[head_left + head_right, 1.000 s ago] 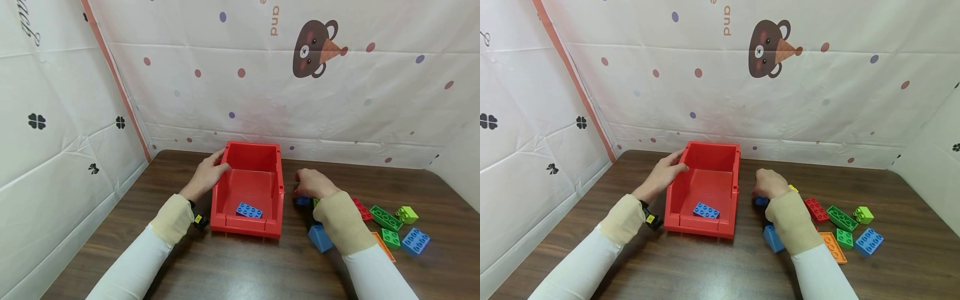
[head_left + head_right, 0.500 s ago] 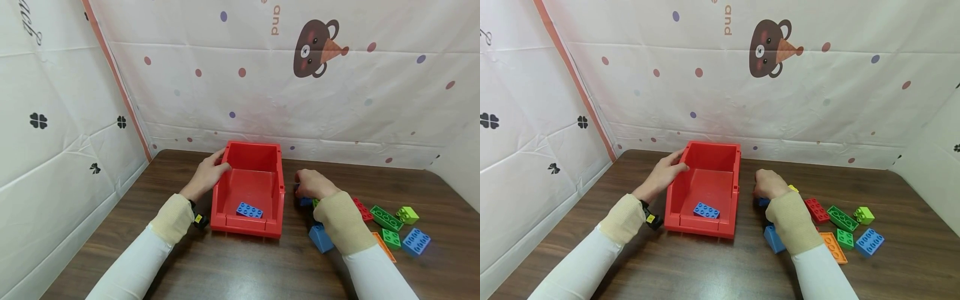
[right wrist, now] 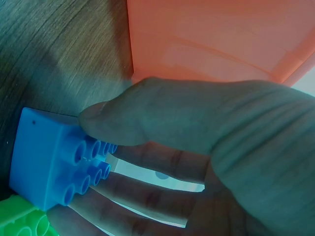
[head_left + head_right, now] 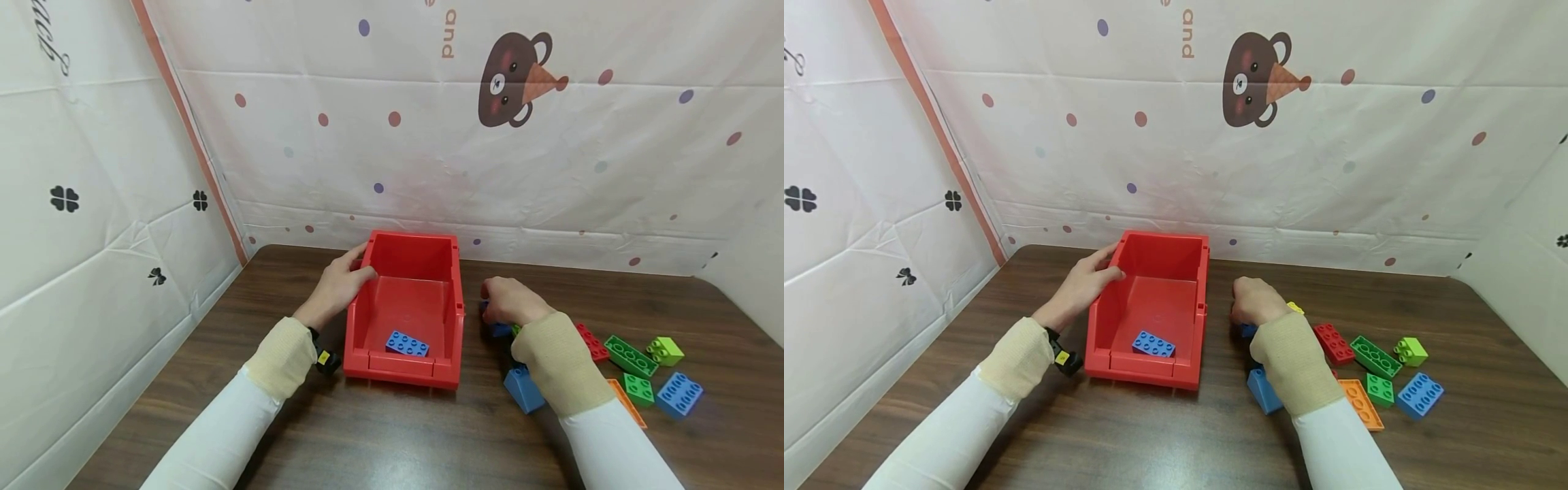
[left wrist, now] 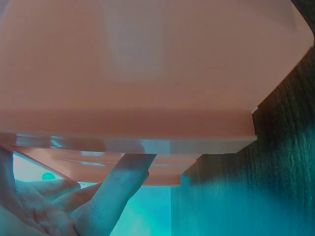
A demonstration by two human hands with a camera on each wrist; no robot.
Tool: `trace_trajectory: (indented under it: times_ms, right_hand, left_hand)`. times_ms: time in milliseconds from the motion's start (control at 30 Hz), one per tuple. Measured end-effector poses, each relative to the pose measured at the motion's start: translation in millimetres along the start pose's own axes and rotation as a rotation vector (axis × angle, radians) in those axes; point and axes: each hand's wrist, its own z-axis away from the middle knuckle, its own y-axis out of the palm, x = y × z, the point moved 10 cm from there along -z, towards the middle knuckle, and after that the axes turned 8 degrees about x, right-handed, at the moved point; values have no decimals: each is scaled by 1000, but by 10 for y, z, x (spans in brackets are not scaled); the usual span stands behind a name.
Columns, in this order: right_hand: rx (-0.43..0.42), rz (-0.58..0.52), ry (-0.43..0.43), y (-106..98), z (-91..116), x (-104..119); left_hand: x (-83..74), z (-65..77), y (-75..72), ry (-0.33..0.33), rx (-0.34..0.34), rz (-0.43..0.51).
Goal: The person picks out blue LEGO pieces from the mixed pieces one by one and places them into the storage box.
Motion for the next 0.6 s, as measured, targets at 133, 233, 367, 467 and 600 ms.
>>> trace_trajectory:
  times_ms: [133,233,367,467,600]
  right_hand:
    - [5,-10,2,-65,253,205]
    - [3,-6,0,-66,275,223]
    - [5,-11,-1,-64,275,221]
    - [5,-11,-11,-64,273,229]
    - [4,-13,-25,-64,264,234]
  left_hand:
    - [3,-4,0,-1,-1,5]
    - [6,1,-2,-2,0,7]
    - [6,11,-6,-2,2,9]
    - [5,13,-4,-3,5,12]
    - [9,14,2,-7,8,18]
